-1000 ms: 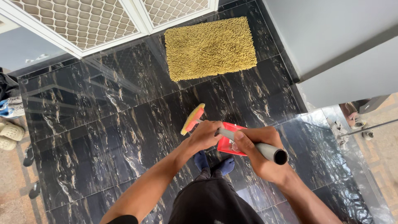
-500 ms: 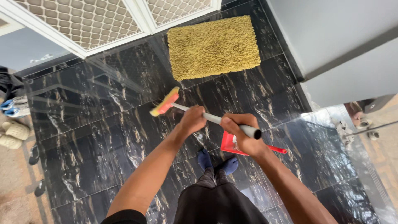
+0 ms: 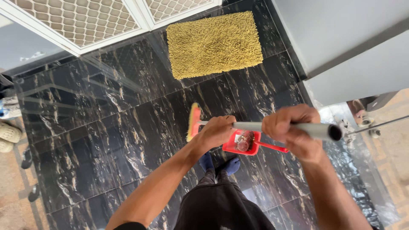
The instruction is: The person attempts to attach a long plastic pipe to a broom head and a red dustpan while standing on a dark tiled floor, repeatedly trying to fit the components together.
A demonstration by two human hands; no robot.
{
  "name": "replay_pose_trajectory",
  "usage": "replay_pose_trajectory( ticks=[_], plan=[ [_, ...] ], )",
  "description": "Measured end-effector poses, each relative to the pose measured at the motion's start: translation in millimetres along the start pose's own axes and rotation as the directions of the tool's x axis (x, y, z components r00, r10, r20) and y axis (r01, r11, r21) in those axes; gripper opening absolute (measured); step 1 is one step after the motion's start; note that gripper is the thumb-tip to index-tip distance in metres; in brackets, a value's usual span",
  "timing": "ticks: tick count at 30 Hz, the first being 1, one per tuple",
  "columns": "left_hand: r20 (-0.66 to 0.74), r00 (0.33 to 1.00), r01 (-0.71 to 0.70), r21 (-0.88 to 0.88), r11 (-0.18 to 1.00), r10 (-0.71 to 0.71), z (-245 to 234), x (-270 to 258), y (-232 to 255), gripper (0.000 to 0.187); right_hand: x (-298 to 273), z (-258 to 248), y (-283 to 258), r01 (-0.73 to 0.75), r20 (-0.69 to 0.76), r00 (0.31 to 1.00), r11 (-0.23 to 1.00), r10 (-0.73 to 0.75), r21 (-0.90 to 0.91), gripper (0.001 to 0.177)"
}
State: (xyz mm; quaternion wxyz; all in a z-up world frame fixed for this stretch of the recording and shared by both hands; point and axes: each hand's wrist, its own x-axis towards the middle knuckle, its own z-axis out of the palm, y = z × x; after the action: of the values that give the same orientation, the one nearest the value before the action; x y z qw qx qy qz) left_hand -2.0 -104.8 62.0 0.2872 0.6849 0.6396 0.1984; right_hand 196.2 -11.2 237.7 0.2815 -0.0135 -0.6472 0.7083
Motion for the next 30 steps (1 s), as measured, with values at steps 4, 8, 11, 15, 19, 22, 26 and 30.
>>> replay_pose_trajectory(
  ticks=[4, 8, 11, 15, 19, 22, 26, 30],
  plan=[
    [-0.116, 0.993, 0.0, -0.048, 0.999, -0.006, -13, -20, -3, 0.028, 3, -3, 22, 0.118, -0.351, 0.936, 0.959, -0.021, 0.259, 0.047],
    [-0.2, 0.976, 0.061, -0.11, 0.992, -0.083, -1, -53, -25, 0.027, 27, -2, 67, 0.089, -0.432, 0.9, 0.947, 0.056, 0.308, 0.045],
    [-0.242, 0.946, 0.194, -0.102, 0.976, -0.213, 12, -75, -50, 0.033, 48, 10, 95, -0.157, -0.362, 0.911, 0.979, 0.195, 0.133, 0.036],
    [-0.327, 0.881, 0.277, -0.23, 0.933, -0.342, 28, -81, -61, 0.031, 60, 29, 103, -0.301, -0.341, 0.866, 0.927, 0.364, 0.225, 0.037],
    [-0.362, 0.886, 0.228, -0.206, 0.952, -0.291, 31, -56, -50, 0.034, 68, 19, 77, -0.238, -0.288, 0.92, 0.963, 0.264, 0.124, 0.052],
    [-0.454, 0.857, 0.171, -0.198, 0.965, -0.244, 22, -24, -38, 0.031, 77, 15, 47, -0.176, -0.221, 0.957, 0.982, 0.186, 0.061, 0.053],
    [-0.518, 0.817, 0.146, -0.238, 0.96, -0.252, 14, 10, -23, 0.031, 86, 17, 21, -0.17, -0.194, 0.969, 0.982, 0.151, -0.082, 0.046],
    [-0.525, 0.837, 0.07, -0.175, 0.982, -0.154, -4, 29, -18, 0.025, 92, 13, 4, -0.139, -0.229, 0.967, 0.985, 0.113, -0.1, 0.047]
  ],
)
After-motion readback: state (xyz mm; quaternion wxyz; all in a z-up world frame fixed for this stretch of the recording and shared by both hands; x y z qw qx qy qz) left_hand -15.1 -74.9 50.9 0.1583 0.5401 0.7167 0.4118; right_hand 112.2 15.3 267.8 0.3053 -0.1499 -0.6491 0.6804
